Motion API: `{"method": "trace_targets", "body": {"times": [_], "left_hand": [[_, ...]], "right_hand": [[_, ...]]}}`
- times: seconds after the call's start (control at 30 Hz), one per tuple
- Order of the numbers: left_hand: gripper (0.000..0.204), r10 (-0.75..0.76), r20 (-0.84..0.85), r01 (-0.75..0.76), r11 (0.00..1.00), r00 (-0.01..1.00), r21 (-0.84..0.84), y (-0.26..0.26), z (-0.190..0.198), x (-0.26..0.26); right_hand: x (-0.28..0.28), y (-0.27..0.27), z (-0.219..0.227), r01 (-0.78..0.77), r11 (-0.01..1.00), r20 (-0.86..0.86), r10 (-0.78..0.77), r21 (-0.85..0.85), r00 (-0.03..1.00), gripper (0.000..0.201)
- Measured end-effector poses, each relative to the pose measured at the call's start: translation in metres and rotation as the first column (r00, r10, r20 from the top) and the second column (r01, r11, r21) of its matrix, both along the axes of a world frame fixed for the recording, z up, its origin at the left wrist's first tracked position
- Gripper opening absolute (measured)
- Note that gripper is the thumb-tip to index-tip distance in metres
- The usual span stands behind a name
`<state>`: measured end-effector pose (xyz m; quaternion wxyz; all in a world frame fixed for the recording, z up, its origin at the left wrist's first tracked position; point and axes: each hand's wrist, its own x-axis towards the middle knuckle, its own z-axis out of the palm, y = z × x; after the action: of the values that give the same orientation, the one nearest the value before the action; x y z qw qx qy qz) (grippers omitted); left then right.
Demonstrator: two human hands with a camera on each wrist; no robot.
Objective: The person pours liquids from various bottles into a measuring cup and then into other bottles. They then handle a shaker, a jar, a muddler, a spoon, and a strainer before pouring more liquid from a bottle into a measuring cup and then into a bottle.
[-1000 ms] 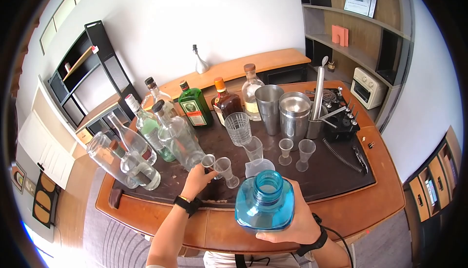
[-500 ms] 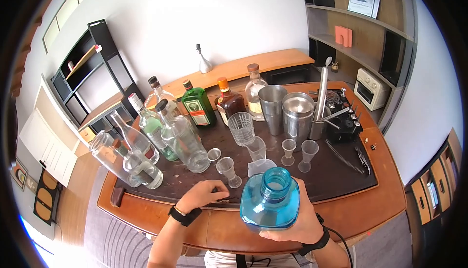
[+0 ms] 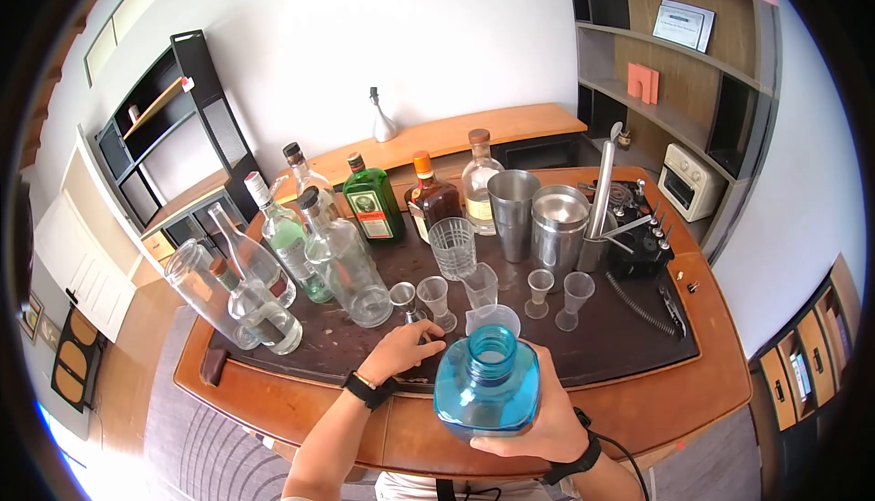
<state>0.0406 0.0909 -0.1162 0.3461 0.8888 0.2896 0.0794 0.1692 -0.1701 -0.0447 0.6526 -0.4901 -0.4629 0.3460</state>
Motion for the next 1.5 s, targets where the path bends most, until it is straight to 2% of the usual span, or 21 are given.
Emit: {"method": "trace_targets", "body": {"times": [0.07, 0.17, 0.23, 0.3, 0.37, 0.4, 0.43, 0.5, 0.63, 0.8, 0.9, 1.13, 1.2, 1.43, 1.5], "left_hand": [[0.032, 0.037, -0.042, -0.036, 0.999, 0.998, 0.011, -0.004, 0.007, -0.003], [0.031, 0.041, 0.004, -0.041, 0.999, 0.999, -0.005, -0.009, 0.038, -0.022], [0.027, 0.046, 0.166, -0.055, 0.997, 0.985, 0.054, -0.001, 0.044, -0.036], [0.02, 0.109, 0.38, -0.104, 0.994, 0.918, -0.033, -0.005, 0.07, -0.047], [0.014, 0.188, 0.489, -0.179, 0.982, 0.852, -0.064, -0.007, 0.097, -0.056], [0.013, 0.191, 0.588, -0.191, 0.98, 0.786, -0.062, -0.006, 0.106, -0.06], [0.01, 0.237, 0.662, -0.198, 0.971, 0.711, -0.135, -0.006, 0.113, -0.064], [0.01, 0.318, 0.721, -0.203, 0.948, 0.616, -0.245, -0.011, 0.133, -0.073], [0.011, 0.296, 0.815, -0.232, 0.951, 0.499, -0.204, -0.003, 0.149, -0.084], [0.009, 0.284, 0.863, -0.411, 0.906, 0.418, -0.099, 0.017, 0.159, -0.08], [0.009, 0.31, 0.877, -0.416, 0.898, 0.368, -0.142, 0.024, 0.164, -0.081], [0.008, 0.295, 0.874, -0.466, 0.88, 0.387, -0.091, 0.026, 0.169, -0.085], [0.016, 0.256, 0.882, -0.472, 0.881, 0.396, -0.044, 0.031, 0.163, -0.085], [0.016, 0.242, 0.857, -0.49, 0.872, 0.456, 0.015, 0.027, 0.164, -0.08], [0.01, 0.273, 0.855, -0.474, 0.88, 0.44, -0.037, 0.022, 0.167, -0.077]], "right_hand": [[-0.004, 0.006, 0.004, -0.017, 1.0, -0.02, 0.017, 0.006, 1.0, 0.11], [-0.002, 0.021, -0.003, -0.081, 0.996, 0.092, 0.079, 0.021, 0.993, 0.108], [-0.007, 0.034, -0.001, -0.104, 0.994, 0.128, 0.1, 0.029, 0.987, 0.106], [-0.012, 0.048, 0.0, -0.132, 0.991, 0.135, 0.127, 0.024, 0.983, 0.106], [-0.017, 0.064, -0.005, -0.159, 0.986, 0.11, 0.154, 0.04, 0.982, 0.105], [-0.018, 0.071, -0.006, -0.162, 0.986, 0.12, 0.156, 0.039, 0.98, 0.105], [-0.02, 0.078, -0.007, -0.165, 0.986, 0.13, 0.159, 0.037, 0.979, 0.105], [-0.023, 0.091, -0.011, -0.169, 0.985, 0.09, 0.165, 0.043, 0.982, 0.104], [-0.029, 0.114, -0.021, -0.092, 0.995, 0.12, 0.088, 0.027, 0.989, 0.098], [-0.033, 0.134, -0.031, -0.03, 0.999, 0.049, 0.029, 0.018, 0.998, 0.096], [-0.034, 0.141, -0.037, -0.004, 1.0, 0.002, 0.003, 0.01, 1.0, 0.094], [-0.033, 0.149, -0.044, 0.05, 0.999, 0.032, -0.05, 0.011, 0.998, 0.092], [-0.033, 0.148, -0.045, 0.054, 0.999, 0.033, -0.054, 0.004, 0.998, 0.093], [-0.034, 0.147, -0.047, 0.042, 0.999, 0.065, -0.041, -0.012, 0.997, 0.102], [-0.04, 0.145, -0.039, 0.077, 0.996, 0.047, -0.079, 0.043, 0.996, 0.107]]}}
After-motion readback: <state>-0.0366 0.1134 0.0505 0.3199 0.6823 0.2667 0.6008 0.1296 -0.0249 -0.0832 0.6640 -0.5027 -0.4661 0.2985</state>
